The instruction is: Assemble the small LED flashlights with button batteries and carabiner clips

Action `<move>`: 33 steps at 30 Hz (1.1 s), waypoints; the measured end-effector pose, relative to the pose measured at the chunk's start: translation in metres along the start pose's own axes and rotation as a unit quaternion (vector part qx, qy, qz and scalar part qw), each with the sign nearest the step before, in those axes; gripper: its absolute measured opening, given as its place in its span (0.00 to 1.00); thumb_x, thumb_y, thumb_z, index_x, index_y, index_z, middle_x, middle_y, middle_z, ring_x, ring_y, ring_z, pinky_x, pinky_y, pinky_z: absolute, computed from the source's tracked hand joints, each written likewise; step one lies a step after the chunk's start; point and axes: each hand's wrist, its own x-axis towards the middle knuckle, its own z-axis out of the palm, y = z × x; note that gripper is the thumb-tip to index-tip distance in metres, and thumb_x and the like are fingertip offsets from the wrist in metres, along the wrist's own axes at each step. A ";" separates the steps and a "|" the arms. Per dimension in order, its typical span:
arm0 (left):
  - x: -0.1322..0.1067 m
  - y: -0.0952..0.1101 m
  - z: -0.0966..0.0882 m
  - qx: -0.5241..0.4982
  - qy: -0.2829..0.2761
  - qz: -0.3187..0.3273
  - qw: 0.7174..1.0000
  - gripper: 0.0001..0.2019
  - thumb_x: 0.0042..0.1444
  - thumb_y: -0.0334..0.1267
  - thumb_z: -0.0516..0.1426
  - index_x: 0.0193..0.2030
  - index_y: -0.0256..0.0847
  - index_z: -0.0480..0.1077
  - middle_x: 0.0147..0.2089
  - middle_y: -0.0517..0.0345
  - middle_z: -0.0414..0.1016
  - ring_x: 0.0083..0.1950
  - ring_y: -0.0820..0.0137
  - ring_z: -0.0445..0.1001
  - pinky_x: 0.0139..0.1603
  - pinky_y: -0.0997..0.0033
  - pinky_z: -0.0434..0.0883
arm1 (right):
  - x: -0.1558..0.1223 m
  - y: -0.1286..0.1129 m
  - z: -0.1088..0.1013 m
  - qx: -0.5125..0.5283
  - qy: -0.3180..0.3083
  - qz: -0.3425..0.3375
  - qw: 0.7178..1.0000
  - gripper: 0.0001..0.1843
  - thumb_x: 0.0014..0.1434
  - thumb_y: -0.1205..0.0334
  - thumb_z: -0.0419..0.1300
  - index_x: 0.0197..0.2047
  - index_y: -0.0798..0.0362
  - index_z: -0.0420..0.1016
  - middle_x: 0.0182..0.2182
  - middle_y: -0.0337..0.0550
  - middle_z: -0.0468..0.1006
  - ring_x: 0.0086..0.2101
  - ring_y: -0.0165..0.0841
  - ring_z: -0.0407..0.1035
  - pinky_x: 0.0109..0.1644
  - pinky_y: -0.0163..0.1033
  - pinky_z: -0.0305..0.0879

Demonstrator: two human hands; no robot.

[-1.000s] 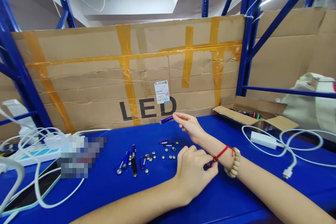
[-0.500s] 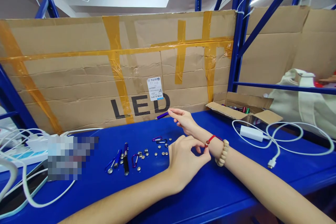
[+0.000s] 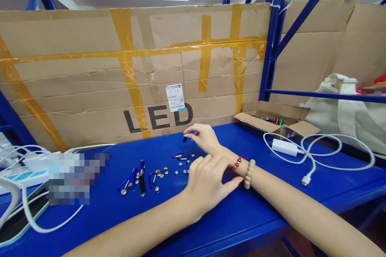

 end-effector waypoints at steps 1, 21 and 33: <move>-0.002 -0.002 0.000 0.020 -0.004 0.020 1.000 0.08 0.51 0.42 0.60 0.34 0.40 0.73 0.31 0.60 0.78 0.30 0.68 0.74 0.30 0.70 0.64 | 0.000 0.001 0.002 -0.005 0.000 0.003 1.000 0.05 0.56 0.62 0.60 0.35 0.50 0.78 0.32 0.38 0.80 0.30 0.28 0.72 0.36 0.32 0.63; 0.023 0.013 -0.013 0.057 -0.002 0.087 0.995 0.10 0.60 0.39 0.52 0.44 0.39 0.70 0.37 0.55 0.74 0.40 0.64 0.70 0.39 0.67 0.67 | 0.002 -0.009 -0.015 -0.281 -0.105 -0.079 0.951 0.13 0.62 0.72 0.51 0.42 0.50 0.75 0.41 0.42 0.75 0.40 0.32 0.69 0.29 0.32 0.55; 0.049 0.045 0.014 0.189 -0.089 0.034 0.977 0.10 0.57 0.40 0.53 0.33 0.35 0.71 0.38 0.46 0.69 0.43 0.57 0.64 0.42 0.58 0.62 | -0.003 -0.017 -0.011 -0.284 -0.111 -0.087 0.948 0.12 0.62 0.68 0.53 0.40 0.47 0.77 0.39 0.37 0.77 0.38 0.30 0.71 0.29 0.32 0.54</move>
